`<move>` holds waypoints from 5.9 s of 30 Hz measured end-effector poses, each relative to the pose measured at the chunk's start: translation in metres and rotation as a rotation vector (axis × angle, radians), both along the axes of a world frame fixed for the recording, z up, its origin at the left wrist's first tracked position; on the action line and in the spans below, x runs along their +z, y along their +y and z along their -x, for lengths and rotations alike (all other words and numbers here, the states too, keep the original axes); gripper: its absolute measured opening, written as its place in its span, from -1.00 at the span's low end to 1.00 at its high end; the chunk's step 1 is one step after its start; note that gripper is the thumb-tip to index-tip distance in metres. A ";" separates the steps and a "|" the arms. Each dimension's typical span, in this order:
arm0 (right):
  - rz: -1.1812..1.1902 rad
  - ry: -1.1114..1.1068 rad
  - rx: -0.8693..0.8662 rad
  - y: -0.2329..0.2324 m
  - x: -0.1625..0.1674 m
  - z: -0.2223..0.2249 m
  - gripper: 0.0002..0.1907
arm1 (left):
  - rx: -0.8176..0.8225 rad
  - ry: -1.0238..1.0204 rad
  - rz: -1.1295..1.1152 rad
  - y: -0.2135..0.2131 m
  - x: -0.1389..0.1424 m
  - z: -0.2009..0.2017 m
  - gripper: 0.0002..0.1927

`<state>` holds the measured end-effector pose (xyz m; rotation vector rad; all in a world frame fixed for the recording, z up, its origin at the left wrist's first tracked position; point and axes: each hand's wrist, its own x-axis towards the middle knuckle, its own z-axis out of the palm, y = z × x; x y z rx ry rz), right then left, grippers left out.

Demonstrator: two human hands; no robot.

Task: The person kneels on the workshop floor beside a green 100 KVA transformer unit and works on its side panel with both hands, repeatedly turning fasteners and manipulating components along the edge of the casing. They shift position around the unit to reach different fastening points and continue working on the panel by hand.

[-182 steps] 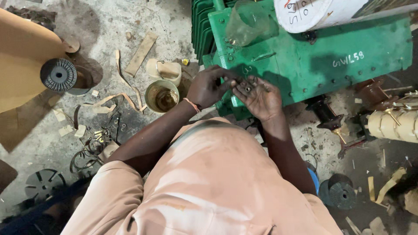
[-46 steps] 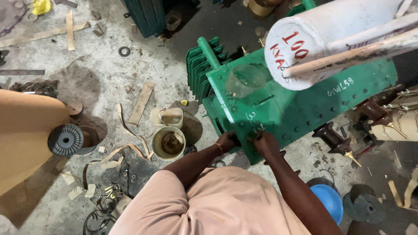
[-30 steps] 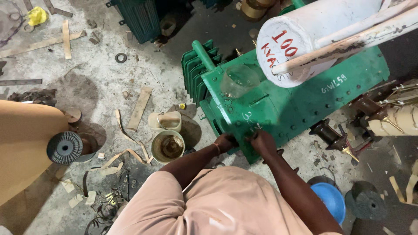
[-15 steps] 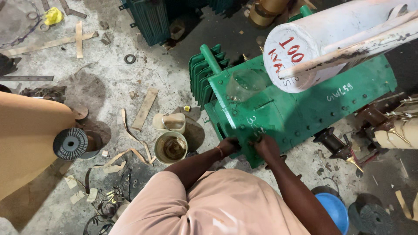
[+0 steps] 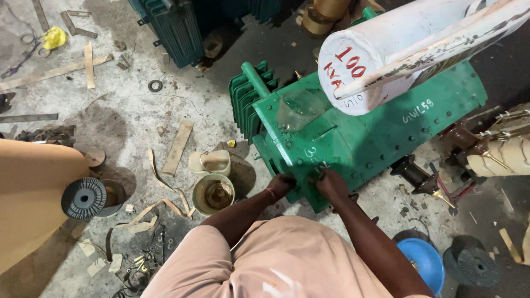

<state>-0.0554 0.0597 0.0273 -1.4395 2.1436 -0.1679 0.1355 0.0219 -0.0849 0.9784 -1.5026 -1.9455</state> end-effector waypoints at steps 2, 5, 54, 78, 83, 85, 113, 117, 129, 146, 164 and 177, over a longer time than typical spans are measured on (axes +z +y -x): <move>0.014 0.009 0.030 -0.001 0.006 -0.002 -0.52 | 0.011 0.046 0.114 0.002 0.003 -0.001 -0.89; -0.055 -0.019 -0.034 -0.003 0.013 -0.006 -0.52 | 0.073 0.085 -0.178 0.004 0.006 0.006 -0.70; 0.399 -0.060 0.322 -0.017 0.001 -0.021 -0.37 | -0.106 -0.345 -0.477 0.022 0.011 -0.014 -0.75; 0.453 -0.067 0.377 -0.046 0.004 -0.020 -0.80 | 0.321 -0.016 -0.364 -0.040 0.003 -0.002 -0.85; 0.310 0.038 0.317 -0.058 0.007 -0.033 -0.89 | -0.068 -0.476 0.854 -0.056 0.005 0.000 -0.76; 0.251 0.082 0.305 -0.061 0.008 -0.038 -0.90 | -0.061 -0.414 0.851 -0.054 0.005 0.000 -0.76; 0.260 0.183 0.280 -0.067 -0.007 -0.041 -0.83 | 0.248 0.529 -1.249 -0.058 -0.004 0.015 -0.71; 0.383 0.220 0.296 -0.068 -0.014 -0.039 -0.79 | 0.265 0.661 -1.255 -0.057 -0.009 0.015 -0.68; 0.249 0.182 0.279 -0.067 -0.005 -0.043 -0.78 | 0.244 0.581 -1.203 -0.048 -0.008 0.021 -0.84; 0.170 0.213 0.257 -0.069 -0.017 -0.039 -0.76 | 0.208 0.592 -1.120 -0.054 -0.006 0.017 -0.74; 0.107 0.205 0.187 -0.074 0.005 -0.053 -0.74 | 0.106 0.496 -1.054 -0.059 -0.005 0.010 -0.82; 0.184 0.195 0.216 -0.070 -0.006 -0.046 -0.80 | 0.015 0.132 -1.096 -0.044 -0.017 -0.001 -0.82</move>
